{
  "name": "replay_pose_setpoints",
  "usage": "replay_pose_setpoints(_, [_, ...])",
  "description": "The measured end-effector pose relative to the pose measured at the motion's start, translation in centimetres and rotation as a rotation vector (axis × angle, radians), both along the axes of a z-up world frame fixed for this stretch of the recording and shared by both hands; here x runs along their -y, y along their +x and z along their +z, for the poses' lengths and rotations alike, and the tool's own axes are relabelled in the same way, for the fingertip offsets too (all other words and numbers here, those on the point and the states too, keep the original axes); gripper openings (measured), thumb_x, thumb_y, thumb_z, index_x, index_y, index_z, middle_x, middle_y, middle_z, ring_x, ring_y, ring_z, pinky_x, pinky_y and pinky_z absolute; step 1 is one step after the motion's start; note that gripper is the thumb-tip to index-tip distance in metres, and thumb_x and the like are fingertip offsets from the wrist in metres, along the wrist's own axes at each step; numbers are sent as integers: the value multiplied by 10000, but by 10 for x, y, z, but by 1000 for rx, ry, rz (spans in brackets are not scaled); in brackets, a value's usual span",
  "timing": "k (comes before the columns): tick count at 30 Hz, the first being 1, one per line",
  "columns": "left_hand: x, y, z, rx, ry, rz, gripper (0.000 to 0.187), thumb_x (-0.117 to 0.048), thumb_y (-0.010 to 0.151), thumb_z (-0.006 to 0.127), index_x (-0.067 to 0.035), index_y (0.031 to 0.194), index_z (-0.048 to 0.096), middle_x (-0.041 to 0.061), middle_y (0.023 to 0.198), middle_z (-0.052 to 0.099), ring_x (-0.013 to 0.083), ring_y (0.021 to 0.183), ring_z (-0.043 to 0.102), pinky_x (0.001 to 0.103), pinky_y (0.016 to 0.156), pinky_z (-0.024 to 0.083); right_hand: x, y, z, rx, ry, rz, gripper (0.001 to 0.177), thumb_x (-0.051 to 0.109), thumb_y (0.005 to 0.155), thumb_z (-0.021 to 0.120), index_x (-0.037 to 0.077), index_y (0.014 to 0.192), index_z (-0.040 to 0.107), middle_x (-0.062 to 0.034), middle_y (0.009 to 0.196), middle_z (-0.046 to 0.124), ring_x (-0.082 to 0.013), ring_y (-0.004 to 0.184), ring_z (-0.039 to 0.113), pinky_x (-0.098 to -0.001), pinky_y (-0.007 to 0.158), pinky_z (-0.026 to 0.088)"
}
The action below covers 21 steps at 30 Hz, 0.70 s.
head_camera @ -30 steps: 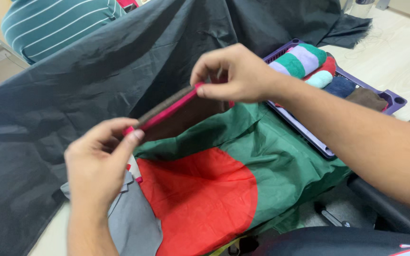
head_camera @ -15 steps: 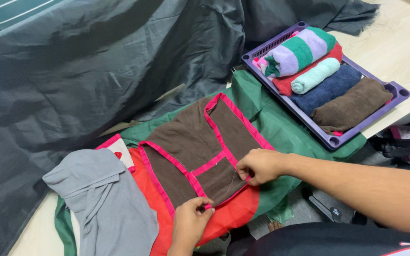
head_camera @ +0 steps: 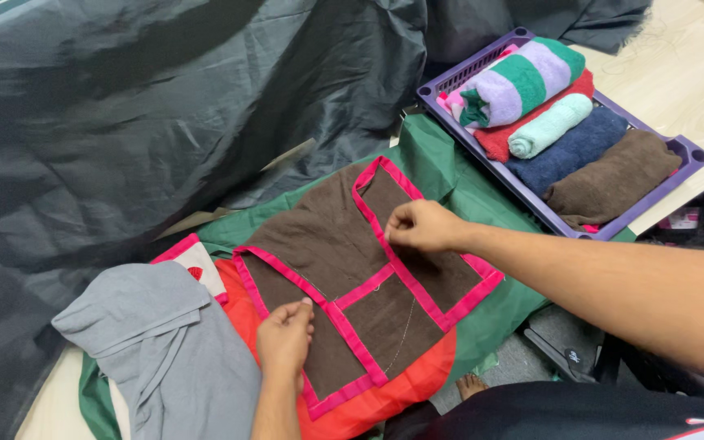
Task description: The person folds several towels and a brown apron on a green and red surface, then places them into a purple plastic basket. The items include a striped towel, a light blue towel, and a brown apron with pink trim.
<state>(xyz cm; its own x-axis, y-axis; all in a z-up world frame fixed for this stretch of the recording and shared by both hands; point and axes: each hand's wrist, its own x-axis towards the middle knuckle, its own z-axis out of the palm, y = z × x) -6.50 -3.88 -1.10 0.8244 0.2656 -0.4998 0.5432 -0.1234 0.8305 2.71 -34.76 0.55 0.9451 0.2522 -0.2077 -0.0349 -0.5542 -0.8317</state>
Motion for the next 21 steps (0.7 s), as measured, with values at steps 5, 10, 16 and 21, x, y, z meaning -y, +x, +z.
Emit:
replay_pose_setpoints(5, [-17, 65, -1, 87, -18, 158, 257, -273, 924, 747, -42, 1039, 749, 29, 863, 691, 84, 724, 606, 244, 656, 505, -18, 51, -1, -120, 144, -313, 353, 245, 885, 736, 135, 1217, 686, -20, 843, 702, -117, 645, 598, -302, 571, 486])
replay_pose_setpoints(10, [-26, 108, 7, 109, -105, 148, 325, -307, 965, 670, -147, 1236, 753, -14, 1049, 687, 99, 780, 518, 282, 680, 432, -33, 87, 3, -157, 242, -249, 483, 290, 933, 661, 243, 1413, 631, 31, 938, 710, -92, 642, 542, -287, 543, 468])
replay_pose_setpoints(16, [-35, 134, -1, -25, -150, 174, 399, -274, 946, 677, -156, 1326, 660, -49, 1233, 653, 69, 980, 616, 301, 804, 527, -43, 104, 4, -258, 48, -417, 399, 388, 930, 712, 254, 1305, 725, 6, 947, 674, -99, 706, 596, -311, 594, 527])
replay_pose_setpoints(21, [-45, 140, -31, 62, -109, 291, 390, -105, 913, 740, -68, 1300, 710, 33, 1001, 644, 114, 797, 570, 274, 698, 500, -35, 118, -20, -142, 24, -511, 302, 215, 843, 797, 120, 1129, 789, -34, 919, 760, -137, 752, 697, -296, 672, 582])
